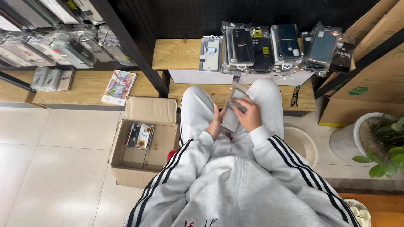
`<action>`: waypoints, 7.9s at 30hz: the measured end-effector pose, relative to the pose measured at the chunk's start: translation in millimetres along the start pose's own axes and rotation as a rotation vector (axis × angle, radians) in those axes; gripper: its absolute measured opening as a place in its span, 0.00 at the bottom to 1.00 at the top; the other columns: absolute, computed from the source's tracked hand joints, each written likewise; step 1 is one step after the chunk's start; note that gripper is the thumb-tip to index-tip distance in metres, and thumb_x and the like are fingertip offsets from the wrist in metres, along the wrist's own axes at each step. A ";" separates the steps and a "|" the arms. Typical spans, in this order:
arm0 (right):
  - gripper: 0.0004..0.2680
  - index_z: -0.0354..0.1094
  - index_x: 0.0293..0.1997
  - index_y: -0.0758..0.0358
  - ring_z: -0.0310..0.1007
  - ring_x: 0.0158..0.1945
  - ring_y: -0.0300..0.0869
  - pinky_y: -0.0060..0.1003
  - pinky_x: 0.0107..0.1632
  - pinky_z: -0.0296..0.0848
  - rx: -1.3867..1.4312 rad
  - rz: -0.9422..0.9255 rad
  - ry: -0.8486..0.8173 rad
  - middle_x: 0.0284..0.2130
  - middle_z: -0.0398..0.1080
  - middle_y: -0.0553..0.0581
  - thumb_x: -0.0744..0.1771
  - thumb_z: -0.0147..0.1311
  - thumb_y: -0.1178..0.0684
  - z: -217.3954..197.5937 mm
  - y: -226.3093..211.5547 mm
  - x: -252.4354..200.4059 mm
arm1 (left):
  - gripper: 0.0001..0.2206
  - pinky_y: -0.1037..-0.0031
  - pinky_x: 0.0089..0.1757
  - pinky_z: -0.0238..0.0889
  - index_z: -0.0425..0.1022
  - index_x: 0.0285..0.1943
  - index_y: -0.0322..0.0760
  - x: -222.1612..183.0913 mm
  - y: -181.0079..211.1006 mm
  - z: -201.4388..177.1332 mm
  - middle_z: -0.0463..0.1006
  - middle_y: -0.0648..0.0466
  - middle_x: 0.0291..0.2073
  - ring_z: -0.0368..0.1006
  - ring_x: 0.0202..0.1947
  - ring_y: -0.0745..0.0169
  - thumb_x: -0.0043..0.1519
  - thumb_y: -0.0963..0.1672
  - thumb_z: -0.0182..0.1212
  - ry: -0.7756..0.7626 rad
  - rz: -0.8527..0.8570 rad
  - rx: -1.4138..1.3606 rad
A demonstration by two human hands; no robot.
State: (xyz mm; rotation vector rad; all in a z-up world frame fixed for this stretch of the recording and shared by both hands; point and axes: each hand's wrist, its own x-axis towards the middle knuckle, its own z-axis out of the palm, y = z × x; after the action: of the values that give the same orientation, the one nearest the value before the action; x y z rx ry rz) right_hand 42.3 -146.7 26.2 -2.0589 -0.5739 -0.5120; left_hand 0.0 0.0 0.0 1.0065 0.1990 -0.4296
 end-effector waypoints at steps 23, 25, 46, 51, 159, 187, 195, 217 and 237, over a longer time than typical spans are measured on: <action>0.08 0.77 0.45 0.61 0.78 0.39 0.53 0.44 0.44 0.74 0.070 0.035 -0.115 0.31 0.74 0.58 0.64 0.65 0.59 -5.3 -11.2 0.5 | 0.42 0.39 0.60 0.55 0.54 0.78 0.53 9.3 -0.3 -3.3 0.57 0.48 0.73 0.56 0.71 0.40 0.60 0.70 0.35 0.096 0.046 -0.114; 0.09 0.78 0.45 0.63 0.78 0.40 0.59 0.50 0.44 0.75 0.157 0.009 -0.247 0.32 0.76 0.63 0.62 0.64 0.62 -0.2 -15.6 -4.1 | 0.43 0.39 0.61 0.54 0.53 0.78 0.52 14.5 -6.7 -12.3 0.57 0.46 0.73 0.56 0.70 0.37 0.60 0.70 0.35 0.135 0.101 -0.184; 0.07 0.80 0.42 0.58 0.75 0.33 0.44 0.39 0.41 0.72 0.233 0.042 -0.346 0.27 0.75 0.56 0.63 0.65 0.61 4.2 -1.8 -3.2 | 0.34 0.45 0.53 0.67 0.54 0.77 0.52 58.0 -44.8 -58.0 0.69 0.46 0.63 0.71 0.59 0.41 0.64 0.59 0.57 0.224 0.163 -0.359; 0.07 0.78 0.45 0.60 0.77 0.37 0.48 0.39 0.42 0.74 0.079 0.062 0.000 0.30 0.74 0.55 0.65 0.67 0.55 1.5 7.5 4.0 | 0.38 0.48 0.47 0.73 0.51 0.79 0.47 53.2 -37.7 -46.6 0.64 0.43 0.64 0.71 0.54 0.46 0.59 0.50 0.67 0.240 0.113 -0.172; 0.05 0.76 0.55 0.86 0.73 0.44 0.56 0.47 0.47 0.72 -0.221 0.114 -0.145 0.40 0.71 0.72 0.73 0.66 0.71 51.2 46.0 2.0 | 0.38 0.35 0.59 0.49 0.52 0.71 0.63 -37.8 -119.7 -466.1 0.68 0.40 0.61 0.62 0.62 0.34 0.53 0.49 0.72 0.948 -0.542 1.036; 0.06 0.75 0.48 0.76 0.68 0.35 0.45 0.39 0.41 0.69 -0.154 0.205 -0.090 0.34 0.71 0.63 0.68 0.64 0.66 59.6 39.5 30.9 | 0.10 0.75 0.41 0.70 0.77 0.52 0.42 38.9 -44.9 -314.0 0.79 0.59 0.39 0.74 0.39 0.70 0.66 0.45 0.53 0.319 0.049 0.337; 0.03 0.77 0.39 0.70 0.70 0.27 0.44 0.36 0.36 0.67 0.004 0.184 0.015 0.23 0.67 0.58 0.66 0.68 0.63 56.2 38.1 39.2 | 0.13 0.57 0.57 0.63 0.67 0.62 0.33 51.3 -44.1 -278.5 0.74 0.38 0.53 0.70 0.57 0.47 0.70 0.40 0.48 0.174 0.204 0.218; 0.03 0.77 0.37 0.70 0.67 0.22 0.42 0.35 0.31 0.65 0.187 0.143 0.062 0.20 0.68 0.57 0.65 0.66 0.61 13.7 -25.5 40.7 | 0.30 0.52 0.68 0.40 0.54 0.73 0.24 28.0 -63.1 -238.1 0.55 0.27 0.69 0.47 0.71 0.29 0.69 0.51 0.45 0.213 0.007 0.467; 0.02 0.76 0.39 0.67 0.67 0.24 0.38 0.34 0.32 0.65 0.194 0.247 0.232 0.21 0.68 0.55 0.65 0.64 0.63 -24.9 -63.7 20.2 | 0.34 0.56 0.68 0.46 0.56 0.74 0.30 102.0 -102.7 -326.5 0.60 0.33 0.69 0.54 0.70 0.33 0.66 0.55 0.55 0.269 -0.094 0.847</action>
State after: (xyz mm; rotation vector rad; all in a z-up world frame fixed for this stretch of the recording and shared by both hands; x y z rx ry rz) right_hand 18.4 -133.5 92.2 -1.8228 -0.2187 -0.5178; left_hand 58.1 204.1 -287.3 1.8963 0.3165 -0.4712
